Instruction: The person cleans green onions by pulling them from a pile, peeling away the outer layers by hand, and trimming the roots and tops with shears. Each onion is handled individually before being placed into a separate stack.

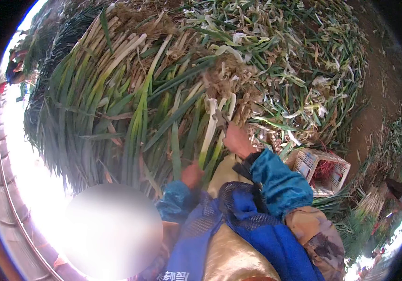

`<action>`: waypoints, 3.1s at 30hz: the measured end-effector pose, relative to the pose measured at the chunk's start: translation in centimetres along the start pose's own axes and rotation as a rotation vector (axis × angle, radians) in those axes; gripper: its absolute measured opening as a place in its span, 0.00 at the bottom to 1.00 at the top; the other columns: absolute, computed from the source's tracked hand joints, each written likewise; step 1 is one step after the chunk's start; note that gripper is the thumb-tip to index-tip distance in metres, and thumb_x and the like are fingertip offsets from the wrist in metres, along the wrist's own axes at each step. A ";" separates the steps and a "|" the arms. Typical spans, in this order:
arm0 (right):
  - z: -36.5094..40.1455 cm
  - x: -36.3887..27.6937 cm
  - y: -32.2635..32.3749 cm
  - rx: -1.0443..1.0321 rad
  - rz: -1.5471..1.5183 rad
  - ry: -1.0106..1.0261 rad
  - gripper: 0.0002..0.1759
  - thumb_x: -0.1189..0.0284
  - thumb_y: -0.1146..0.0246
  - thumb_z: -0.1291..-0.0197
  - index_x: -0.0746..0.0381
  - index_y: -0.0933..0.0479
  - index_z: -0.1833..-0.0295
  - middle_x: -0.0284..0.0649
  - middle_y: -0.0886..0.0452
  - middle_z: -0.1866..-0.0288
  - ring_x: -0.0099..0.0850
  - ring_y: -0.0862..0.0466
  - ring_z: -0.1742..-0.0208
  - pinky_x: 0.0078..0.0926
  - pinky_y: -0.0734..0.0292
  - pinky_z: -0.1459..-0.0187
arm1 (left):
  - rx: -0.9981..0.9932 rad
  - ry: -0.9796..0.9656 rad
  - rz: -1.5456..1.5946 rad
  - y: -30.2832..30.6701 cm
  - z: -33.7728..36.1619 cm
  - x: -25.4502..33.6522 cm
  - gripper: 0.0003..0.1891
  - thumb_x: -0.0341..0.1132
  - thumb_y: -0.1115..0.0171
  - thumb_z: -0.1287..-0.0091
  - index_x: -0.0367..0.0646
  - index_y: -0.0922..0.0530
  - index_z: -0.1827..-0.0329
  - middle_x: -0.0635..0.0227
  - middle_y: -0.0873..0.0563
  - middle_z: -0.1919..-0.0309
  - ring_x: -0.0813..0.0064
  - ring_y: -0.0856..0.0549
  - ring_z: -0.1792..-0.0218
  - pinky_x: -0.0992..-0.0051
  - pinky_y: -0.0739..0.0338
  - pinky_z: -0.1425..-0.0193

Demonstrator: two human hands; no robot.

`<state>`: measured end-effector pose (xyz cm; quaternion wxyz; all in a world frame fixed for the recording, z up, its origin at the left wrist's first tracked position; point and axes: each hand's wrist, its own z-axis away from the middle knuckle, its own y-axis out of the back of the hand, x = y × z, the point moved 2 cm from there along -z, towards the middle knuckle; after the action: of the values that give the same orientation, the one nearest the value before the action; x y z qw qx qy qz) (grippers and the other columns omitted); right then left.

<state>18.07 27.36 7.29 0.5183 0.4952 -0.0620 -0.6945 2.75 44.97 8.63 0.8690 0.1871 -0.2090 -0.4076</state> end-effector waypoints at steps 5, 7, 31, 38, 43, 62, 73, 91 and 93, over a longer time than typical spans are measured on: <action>5.7 -1.5 0.0 -0.267 -0.010 0.121 0.22 0.65 0.44 0.49 0.73 0.36 0.57 0.57 0.22 0.73 0.53 0.20 0.69 0.47 0.25 0.68 | 0.084 -0.239 0.039 -1.1 -2.8 0.2 0.16 0.41 0.39 0.45 0.35 0.26 0.63 0.49 0.20 0.63 0.53 0.20 0.59 0.59 0.25 0.57; 5.4 1.5 -0.7 -0.186 0.020 0.106 0.24 0.63 0.43 0.50 0.71 0.38 0.55 0.59 0.23 0.72 0.56 0.21 0.67 0.49 0.26 0.66 | 0.388 -0.305 -0.040 4.1 -3.9 2.6 0.13 0.39 0.40 0.45 0.37 0.24 0.65 0.51 0.22 0.64 0.53 0.21 0.61 0.59 0.26 0.58; 9.3 -6.1 0.6 -0.259 -0.179 0.385 0.39 0.62 0.41 0.50 0.79 0.46 0.41 0.60 0.25 0.71 0.53 0.22 0.66 0.49 0.29 0.67 | 0.290 0.087 0.050 2.2 0.8 0.0 0.40 0.40 0.39 0.48 0.31 0.46 0.35 0.46 0.18 0.65 0.48 0.18 0.64 0.56 0.25 0.62; 11.6 -5.2 0.1 -0.244 0.037 0.339 0.34 0.66 0.44 0.49 0.77 0.45 0.42 0.59 0.23 0.70 0.56 0.22 0.64 0.47 0.26 0.64 | 0.322 0.079 0.072 2.1 1.5 -0.6 0.39 0.40 0.40 0.48 0.31 0.46 0.36 0.45 0.19 0.64 0.47 0.18 0.61 0.55 0.26 0.59; 6.2 -5.8 -0.7 -0.371 0.010 0.110 0.30 0.67 0.44 0.49 0.76 0.42 0.46 0.59 0.23 0.70 0.57 0.22 0.66 0.49 0.26 0.65 | 0.304 0.071 0.056 2.4 1.6 -1.0 0.29 0.40 0.39 0.49 0.35 0.39 0.48 0.45 0.19 0.65 0.47 0.18 0.61 0.54 0.26 0.59; -6.1 -6.1 -4.1 -0.115 0.112 0.184 0.28 0.69 0.50 0.42 0.80 0.40 0.41 0.57 0.21 0.68 0.50 0.21 0.71 0.44 0.25 0.71 | 0.197 0.114 0.161 1.1 4.4 -3.5 0.26 0.43 0.36 0.48 0.40 0.36 0.52 0.45 0.18 0.62 0.45 0.19 0.57 0.54 0.27 0.56; -6.4 -6.9 -3.5 -0.031 0.135 0.245 0.35 0.67 0.44 0.50 0.81 0.42 0.42 0.55 0.21 0.70 0.51 0.20 0.67 0.44 0.24 0.67 | 0.260 0.102 0.247 1.9 5.3 -4.1 0.26 0.41 0.36 0.52 0.43 0.33 0.50 0.47 0.18 0.62 0.46 0.19 0.58 0.54 0.28 0.56; 0.6 1.8 3.3 0.077 0.066 -0.088 0.26 0.69 0.43 0.50 0.74 0.39 0.50 0.59 0.23 0.71 0.54 0.21 0.69 0.46 0.26 0.69 | 0.138 0.014 -0.106 -2.1 -0.6 -0.1 0.21 0.36 0.40 0.45 0.35 0.32 0.50 0.45 0.19 0.68 0.47 0.19 0.65 0.53 0.26 0.64; 2.8 -0.2 2.2 -0.083 0.070 0.008 0.28 0.68 0.42 0.50 0.75 0.40 0.47 0.59 0.23 0.70 0.53 0.21 0.69 0.46 0.26 0.70 | 0.009 -0.251 -0.170 -5.0 -1.5 -2.0 0.16 0.35 0.43 0.44 0.36 0.29 0.56 0.47 0.19 0.65 0.48 0.19 0.63 0.53 0.26 0.64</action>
<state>17.43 25.33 10.11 0.5625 0.4736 -0.0481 -0.6760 -0.80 43.83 4.51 0.7976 0.1556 -0.3011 -0.4989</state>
